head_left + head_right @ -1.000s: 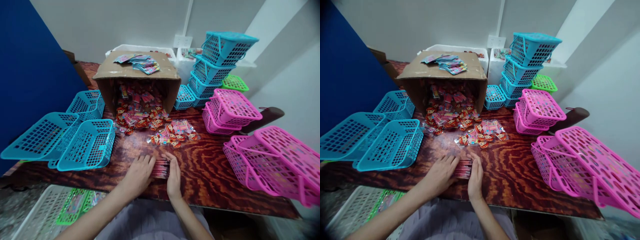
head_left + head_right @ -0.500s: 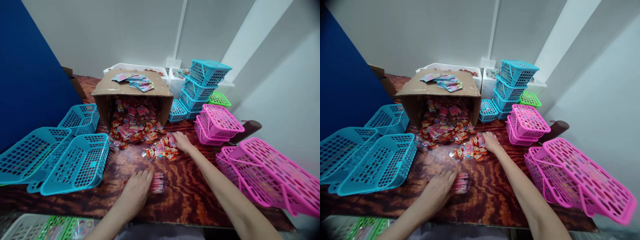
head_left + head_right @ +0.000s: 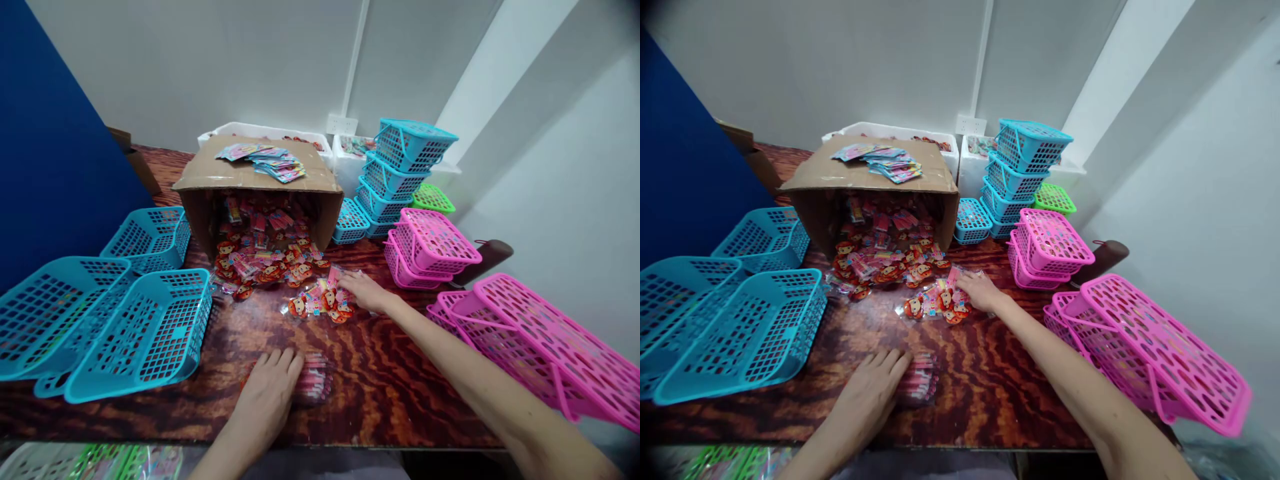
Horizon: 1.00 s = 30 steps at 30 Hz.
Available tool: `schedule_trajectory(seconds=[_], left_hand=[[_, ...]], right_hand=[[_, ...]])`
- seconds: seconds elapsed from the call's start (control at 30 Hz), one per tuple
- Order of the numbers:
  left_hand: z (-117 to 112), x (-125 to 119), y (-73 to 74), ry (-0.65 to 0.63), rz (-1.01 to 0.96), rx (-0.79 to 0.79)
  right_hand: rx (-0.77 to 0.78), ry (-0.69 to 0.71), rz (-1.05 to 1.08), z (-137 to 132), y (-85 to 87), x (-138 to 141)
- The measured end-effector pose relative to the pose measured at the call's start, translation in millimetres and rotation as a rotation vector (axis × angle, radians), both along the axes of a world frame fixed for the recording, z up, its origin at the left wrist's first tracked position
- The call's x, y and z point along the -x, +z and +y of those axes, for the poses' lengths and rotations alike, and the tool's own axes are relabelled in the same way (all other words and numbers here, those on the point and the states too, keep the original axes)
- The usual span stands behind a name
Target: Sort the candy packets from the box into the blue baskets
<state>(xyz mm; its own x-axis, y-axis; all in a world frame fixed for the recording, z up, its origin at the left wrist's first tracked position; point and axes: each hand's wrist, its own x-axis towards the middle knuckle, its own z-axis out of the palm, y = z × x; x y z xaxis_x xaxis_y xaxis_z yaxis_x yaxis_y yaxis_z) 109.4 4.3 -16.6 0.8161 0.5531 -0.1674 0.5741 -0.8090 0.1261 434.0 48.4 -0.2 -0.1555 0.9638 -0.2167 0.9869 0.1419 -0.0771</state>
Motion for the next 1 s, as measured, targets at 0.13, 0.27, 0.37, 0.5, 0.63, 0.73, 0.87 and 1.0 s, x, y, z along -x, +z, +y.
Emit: schedule_trajectory(seconds=[0.13, 0.27, 0.37, 0.5, 0.63, 0.73, 0.87, 1.0], left_hand=[[-4, 4, -7.2, 0.015, -0.033, -0.003], [-1, 1, 0.3, 0.001, -0.024, 0.002], [3, -2, 9.7, -0.031, -0.002, 0.032], [-1, 1, 9.1, -0.072, 0.003, 0.073], [-12, 8, -0.7, -0.080, -0.044, 0.090], [-17, 9, -1.1, -0.078, -0.047, 0.083], [-21, 10, 2.9, -0.067, -0.048, 0.057], [-23, 15, 2.4, -0.072, -0.106, 0.006]], right_hand=[[0.042, -0.047, -0.143, -4, 1.8, 2], [0.102, -0.144, -0.184, -15, 0.4, -2], [0.114, -0.185, -0.161, -23, 0.1, -3], [0.075, -0.211, -0.100, -39, 9.6, 1], [-0.087, -0.289, 0.178, -59, 24.5, 17], [-0.175, -0.287, 0.531, -67, 21.2, 45], [-0.168, -0.237, 0.698, -70, -4.3, 89], [-0.087, -0.190, 0.751, -73, -19.3, 117]])
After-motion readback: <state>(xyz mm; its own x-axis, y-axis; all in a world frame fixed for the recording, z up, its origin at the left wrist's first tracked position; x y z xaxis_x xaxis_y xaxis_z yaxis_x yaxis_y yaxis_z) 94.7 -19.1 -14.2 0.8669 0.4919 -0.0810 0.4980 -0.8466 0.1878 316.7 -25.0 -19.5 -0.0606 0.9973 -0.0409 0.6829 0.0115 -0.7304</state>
